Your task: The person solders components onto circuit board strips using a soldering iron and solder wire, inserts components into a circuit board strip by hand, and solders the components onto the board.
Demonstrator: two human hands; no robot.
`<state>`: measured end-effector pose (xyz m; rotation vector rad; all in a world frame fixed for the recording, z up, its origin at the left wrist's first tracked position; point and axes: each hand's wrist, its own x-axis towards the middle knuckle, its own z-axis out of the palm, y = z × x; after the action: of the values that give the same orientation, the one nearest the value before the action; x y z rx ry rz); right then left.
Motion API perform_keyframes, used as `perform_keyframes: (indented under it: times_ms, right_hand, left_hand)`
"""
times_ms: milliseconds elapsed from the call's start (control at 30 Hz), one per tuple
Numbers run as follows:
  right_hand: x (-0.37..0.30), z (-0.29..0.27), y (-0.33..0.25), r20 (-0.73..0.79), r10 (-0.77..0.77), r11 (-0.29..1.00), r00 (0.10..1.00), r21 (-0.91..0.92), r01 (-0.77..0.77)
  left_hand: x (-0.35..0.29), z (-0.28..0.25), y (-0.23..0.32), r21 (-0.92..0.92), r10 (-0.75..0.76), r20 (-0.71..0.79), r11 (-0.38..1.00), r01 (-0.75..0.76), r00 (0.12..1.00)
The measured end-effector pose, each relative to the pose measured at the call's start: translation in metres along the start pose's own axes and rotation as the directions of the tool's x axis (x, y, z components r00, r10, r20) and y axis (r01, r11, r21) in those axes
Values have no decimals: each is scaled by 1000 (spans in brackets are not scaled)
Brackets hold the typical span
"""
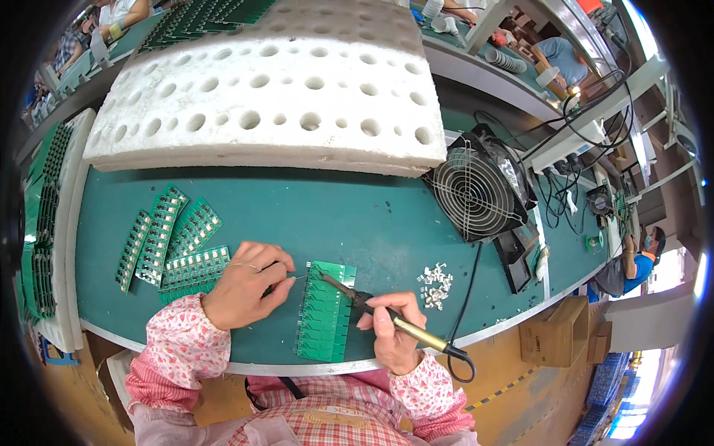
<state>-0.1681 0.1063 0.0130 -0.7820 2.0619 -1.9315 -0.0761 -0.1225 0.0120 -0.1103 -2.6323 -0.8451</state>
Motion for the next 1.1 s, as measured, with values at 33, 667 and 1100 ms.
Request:
perform_keyframes:
  times_ms: [33,667,1100]
  right_hand:
    - [-3,-2,2,-23,-13,999,1000,29,13]
    - [-3,3,-6,92,41,997,995,-74,-34]
    - [-3,2,-5,113,-6,996,994,-85,16]
  left_hand:
    - [0,-2,0,-14,-3,22,1000,3,1000]
    - [0,3,3,-31,52,33,998,-51,998]
    - [1,4,2,-11,60,29,998,-59,998]
